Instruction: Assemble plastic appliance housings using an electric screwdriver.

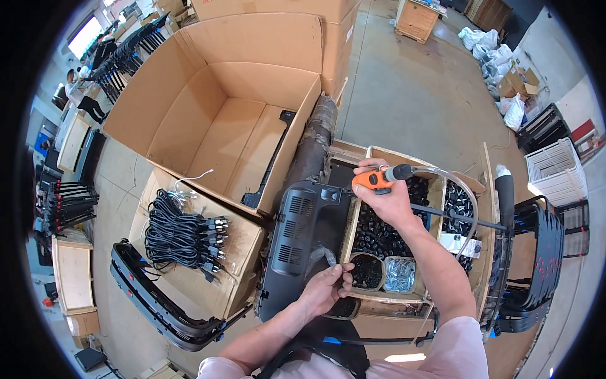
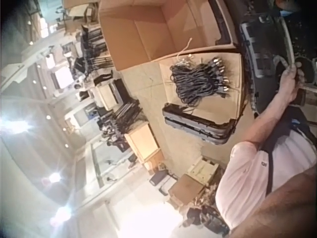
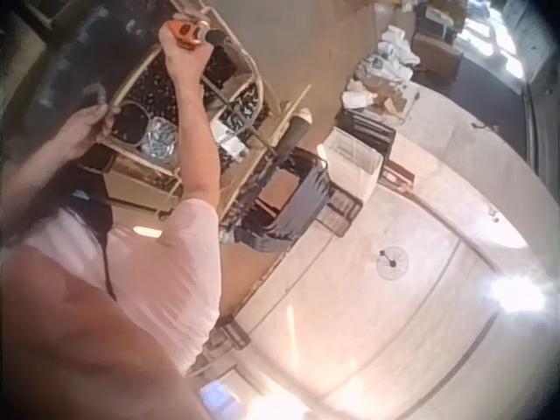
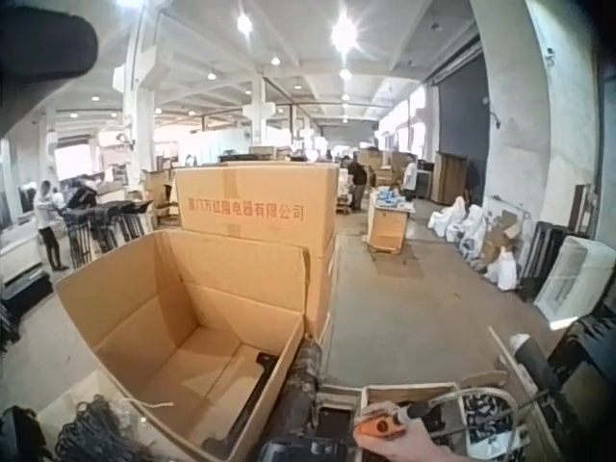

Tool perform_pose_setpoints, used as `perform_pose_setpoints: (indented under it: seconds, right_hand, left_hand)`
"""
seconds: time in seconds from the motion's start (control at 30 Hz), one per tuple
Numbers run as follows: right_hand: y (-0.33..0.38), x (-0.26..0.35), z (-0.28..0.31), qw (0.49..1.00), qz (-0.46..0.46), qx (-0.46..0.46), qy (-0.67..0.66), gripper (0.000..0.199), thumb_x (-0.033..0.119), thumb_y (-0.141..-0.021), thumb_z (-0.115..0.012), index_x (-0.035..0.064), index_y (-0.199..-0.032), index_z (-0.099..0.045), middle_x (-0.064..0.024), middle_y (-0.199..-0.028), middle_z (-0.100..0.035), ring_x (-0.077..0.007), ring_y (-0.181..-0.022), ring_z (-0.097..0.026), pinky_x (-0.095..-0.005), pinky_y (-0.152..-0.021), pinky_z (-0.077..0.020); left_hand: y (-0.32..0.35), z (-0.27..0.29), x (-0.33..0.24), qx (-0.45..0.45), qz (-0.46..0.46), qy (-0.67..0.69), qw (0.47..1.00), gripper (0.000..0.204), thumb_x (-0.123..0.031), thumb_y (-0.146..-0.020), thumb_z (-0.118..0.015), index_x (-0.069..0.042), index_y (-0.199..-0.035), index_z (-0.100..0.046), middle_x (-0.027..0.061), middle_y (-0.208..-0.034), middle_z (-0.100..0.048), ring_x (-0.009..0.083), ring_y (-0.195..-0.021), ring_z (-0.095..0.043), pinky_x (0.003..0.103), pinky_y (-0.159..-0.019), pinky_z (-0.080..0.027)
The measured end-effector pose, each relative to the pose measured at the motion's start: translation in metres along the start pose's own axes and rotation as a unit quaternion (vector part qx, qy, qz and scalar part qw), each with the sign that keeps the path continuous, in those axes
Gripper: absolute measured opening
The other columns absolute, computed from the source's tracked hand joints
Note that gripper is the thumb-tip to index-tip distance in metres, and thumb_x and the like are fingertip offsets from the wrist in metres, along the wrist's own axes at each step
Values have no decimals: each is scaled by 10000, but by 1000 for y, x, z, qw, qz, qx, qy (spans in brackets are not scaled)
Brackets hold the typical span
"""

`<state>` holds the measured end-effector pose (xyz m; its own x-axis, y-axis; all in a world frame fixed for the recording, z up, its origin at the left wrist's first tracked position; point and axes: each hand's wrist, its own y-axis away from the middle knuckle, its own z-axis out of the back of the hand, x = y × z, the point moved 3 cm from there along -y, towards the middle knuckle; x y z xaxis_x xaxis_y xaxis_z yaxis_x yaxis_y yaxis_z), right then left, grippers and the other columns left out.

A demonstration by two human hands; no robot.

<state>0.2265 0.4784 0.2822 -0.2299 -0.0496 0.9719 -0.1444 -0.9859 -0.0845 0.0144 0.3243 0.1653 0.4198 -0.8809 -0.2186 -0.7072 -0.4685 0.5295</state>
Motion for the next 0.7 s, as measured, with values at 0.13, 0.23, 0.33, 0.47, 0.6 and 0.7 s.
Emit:
perform_pose_setpoints:
  seconds: [0.13, 0.23, 0.33, 0.47, 0.6, 0.7]
  right_hand:
    - [-11, -11, -8, 999, -6, 22, 29, 456, 119, -829, -821, 35, -1237, -637, -73, -1122, -731, -146, -1060, -681, -336, -974, -547]
    - [-15, -15, -13, 999, -4, 26, 47, 394, 119, -823, -814, 37, -1180, -669, -61, -1088, -732, -147, -1010, -686, -337, -942, -550]
    - [-20, -16, -17, 994, 22, 44, 99, 346, 136, -809, -813, 46, -1119, -689, -57, -994, -734, -162, -932, -693, -337, -886, -556]
    - [-22, -6, -29, 984, 11, 73, 163, 312, 159, -794, -809, 59, -1068, -699, -58, -899, -722, -182, -856, -690, -344, -832, -555]
    - [-24, -14, -26, 983, 36, 66, 167, 324, 180, -787, -804, 64, -1069, -694, -57, -864, -715, -191, -809, -674, -356, -816, -553]
    - [-24, -16, -28, 982, 26, 74, 174, 333, 163, -795, -803, 63, -1095, -699, -61, -927, -730, -174, -861, -685, -343, -850, -556]
  left_hand:
    - [-8, 2, -7, -65, 14, -18, 998, 314, -294, -1129, -504, -37, -1224, -657, 50, -1065, -710, 140, -865, -679, 281, -736, -577]
    - [-17, -4, -13, -72, -1, -30, 997, 311, -301, -1126, -511, -42, -1199, -666, 40, -1050, -706, 122, -852, -676, 264, -710, -573]
    - [-28, 6, -13, -66, -9, -21, 998, 290, -308, -1119, -532, -65, -1170, -682, -2, -944, -674, 82, -776, -638, 217, -654, -530]
    - [-39, 16, -22, -53, -38, -32, 997, 247, -298, -1109, -564, -99, -1159, -700, -55, -814, -598, 42, -653, -541, 175, -591, -445]
    - [-52, 6, -36, -141, -86, 5, 986, 243, -261, -1113, -557, -77, -1206, -685, -34, -886, -643, 73, -685, -542, 225, -604, -466]
    - [-60, 7, -52, -128, -99, 24, 987, 253, -255, -1113, -555, -68, -1229, -680, -17, -913, -658, 93, -707, -559, 241, -615, -478]
